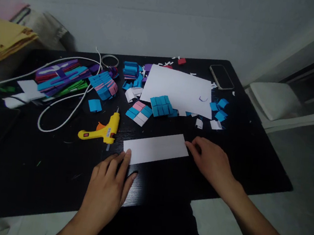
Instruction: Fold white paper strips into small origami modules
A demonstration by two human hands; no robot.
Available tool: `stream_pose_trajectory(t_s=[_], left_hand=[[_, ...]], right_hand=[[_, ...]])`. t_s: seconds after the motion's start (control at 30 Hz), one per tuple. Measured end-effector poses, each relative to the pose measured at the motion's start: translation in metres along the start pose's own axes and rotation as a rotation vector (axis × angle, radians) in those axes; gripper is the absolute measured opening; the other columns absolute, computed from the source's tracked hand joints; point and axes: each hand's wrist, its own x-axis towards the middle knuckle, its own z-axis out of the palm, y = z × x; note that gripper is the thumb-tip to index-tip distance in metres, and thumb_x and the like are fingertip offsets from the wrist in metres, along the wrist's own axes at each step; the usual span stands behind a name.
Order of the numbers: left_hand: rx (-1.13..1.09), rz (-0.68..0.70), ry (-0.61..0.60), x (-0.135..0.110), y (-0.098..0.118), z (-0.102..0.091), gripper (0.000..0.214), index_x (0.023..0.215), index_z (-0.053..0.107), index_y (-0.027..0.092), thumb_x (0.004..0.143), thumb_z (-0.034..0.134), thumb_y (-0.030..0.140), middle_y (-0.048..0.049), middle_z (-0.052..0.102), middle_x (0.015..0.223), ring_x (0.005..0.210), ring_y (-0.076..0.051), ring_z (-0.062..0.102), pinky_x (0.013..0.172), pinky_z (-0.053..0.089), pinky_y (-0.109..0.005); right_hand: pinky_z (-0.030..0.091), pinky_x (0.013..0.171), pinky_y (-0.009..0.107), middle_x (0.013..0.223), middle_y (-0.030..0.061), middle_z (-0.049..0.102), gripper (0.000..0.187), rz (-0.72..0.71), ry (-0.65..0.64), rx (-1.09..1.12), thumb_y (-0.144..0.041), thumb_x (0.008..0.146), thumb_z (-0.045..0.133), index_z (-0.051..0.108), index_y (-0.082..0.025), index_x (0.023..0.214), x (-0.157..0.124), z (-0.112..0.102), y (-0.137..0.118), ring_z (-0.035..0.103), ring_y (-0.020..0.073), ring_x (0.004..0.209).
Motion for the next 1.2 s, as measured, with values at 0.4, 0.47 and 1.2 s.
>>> stream_pose_trajectory(t_s=[0.4, 0.47, 1.2], left_hand=[[-0.316, 0.021, -0.003, 0.018, -0.01, -0.007, 0.049, 0.144, 0.049, 0.016, 0.099, 0.062, 0.03, -0.0154, 0.059, 0.137, 0.126, -0.03, 0.055, 0.104, 0.047, -0.048], [-0.39, 0.033, -0.015, 0.017, -0.011, -0.007, 0.046, 0.142, 0.05, 0.018, 0.099, 0.062, 0.028, -0.0135, 0.06, 0.137, 0.127, -0.028, 0.056, 0.107, 0.047, -0.046], [-1.492, -0.562, -0.138, 0.099, -0.012, -0.033, 0.041, 0.103, 0.07, 0.014, 0.082, 0.077, 0.049, -0.0065, 0.076, 0.085, 0.072, -0.021, 0.07, 0.064, 0.056, -0.031]], right_hand=[[0.055, 0.102, 0.048, 0.127, 0.0121, 0.072, 0.026, -0.722, 0.069, 0.327, -0.02, 0.097, 0.067, 0.068, -0.018, 0.123, -0.007, 0.02, -0.041, 0.066, 0.0266, 0.12], [0.058, 0.098, 0.044, 0.121, 0.0117, 0.075, 0.026, -0.759, 0.084, 0.303, -0.017, 0.097, 0.065, 0.068, -0.014, 0.123, -0.008, 0.024, -0.043, 0.069, 0.0256, 0.115], [0.059, 0.077, 0.034, 0.09, 0.0041, 0.074, 0.021, -0.035, -0.338, 1.27, -0.04, 0.091, 0.07, 0.072, -0.019, 0.093, -0.003, -0.011, -0.078, 0.07, 0.0187, 0.083]])
